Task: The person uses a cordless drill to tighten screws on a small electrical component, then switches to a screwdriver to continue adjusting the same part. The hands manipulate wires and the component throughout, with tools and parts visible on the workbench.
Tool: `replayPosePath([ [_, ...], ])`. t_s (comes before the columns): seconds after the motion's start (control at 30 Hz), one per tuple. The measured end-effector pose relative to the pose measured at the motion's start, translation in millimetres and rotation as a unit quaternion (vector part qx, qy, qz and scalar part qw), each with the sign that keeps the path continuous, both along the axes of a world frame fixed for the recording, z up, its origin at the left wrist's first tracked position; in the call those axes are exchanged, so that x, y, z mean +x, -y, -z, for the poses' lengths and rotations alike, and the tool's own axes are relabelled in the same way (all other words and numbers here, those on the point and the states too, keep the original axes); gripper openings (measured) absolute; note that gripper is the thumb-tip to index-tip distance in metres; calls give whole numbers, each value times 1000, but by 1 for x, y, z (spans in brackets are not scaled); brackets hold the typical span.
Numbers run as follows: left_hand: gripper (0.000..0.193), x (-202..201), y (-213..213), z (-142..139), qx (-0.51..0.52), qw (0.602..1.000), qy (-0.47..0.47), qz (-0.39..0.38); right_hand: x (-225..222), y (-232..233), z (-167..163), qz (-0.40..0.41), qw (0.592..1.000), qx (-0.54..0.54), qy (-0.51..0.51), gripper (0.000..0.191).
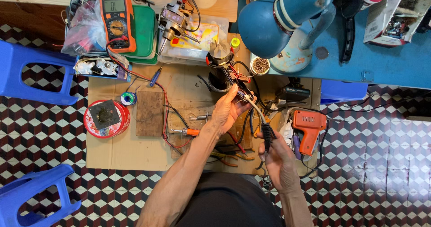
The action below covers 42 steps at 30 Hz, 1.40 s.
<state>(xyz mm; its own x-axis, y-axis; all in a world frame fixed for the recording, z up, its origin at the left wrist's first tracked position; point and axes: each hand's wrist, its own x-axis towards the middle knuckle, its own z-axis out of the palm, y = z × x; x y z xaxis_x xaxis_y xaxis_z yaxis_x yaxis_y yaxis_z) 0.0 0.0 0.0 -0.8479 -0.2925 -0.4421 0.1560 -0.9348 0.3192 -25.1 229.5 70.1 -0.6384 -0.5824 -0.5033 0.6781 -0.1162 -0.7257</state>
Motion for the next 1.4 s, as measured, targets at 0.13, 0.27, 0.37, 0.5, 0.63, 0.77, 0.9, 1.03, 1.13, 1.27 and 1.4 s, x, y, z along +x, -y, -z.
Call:
replayPosePath([
  [0.13,37,0,-1,1,5,1000,-6,0,2,9,-2,-14,995,80,-62,44],
  [0.27,37,1,-1,1,6,1000,-4,-6,-1,25,-5,-24,994,79,-67,41],
  [0.37,37,0,-1,1,11,1000,-12,-5,-4,34,-11,-41,990,90,-104,43],
  [0.5,38,1,0,3,7,1000,-16,-2,-9,43,-17,-53,973,141,-173,41],
  [0.63,36,2,-1,6,6,1000,-26,-8,-11,54,-20,-63,945,197,-254,40],
  [0.77,32,1,0,6,6,999,-43,-11,-13,67,-24,-68,911,243,-327,35],
  [0.9,29,1,0,-1,-2,999,-51,-18,-11,72,-34,-81,858,325,-391,31],
  [1.03,30,5,3,-8,10,1000,-14,-16,-11,82,-39,-106,825,358,-423,29],
  [1.13,31,3,4,-4,8,999,-30,-22,-14,87,-39,-106,826,353,-427,29],
  [1.27,32,-1,-3,10,15,998,-50,-24,-15,85,-36,-121,791,386,-460,28],
  [1.4,33,-5,-4,18,21,999,-42,-24,-18,89,-32,-118,785,396,-461,28],
])
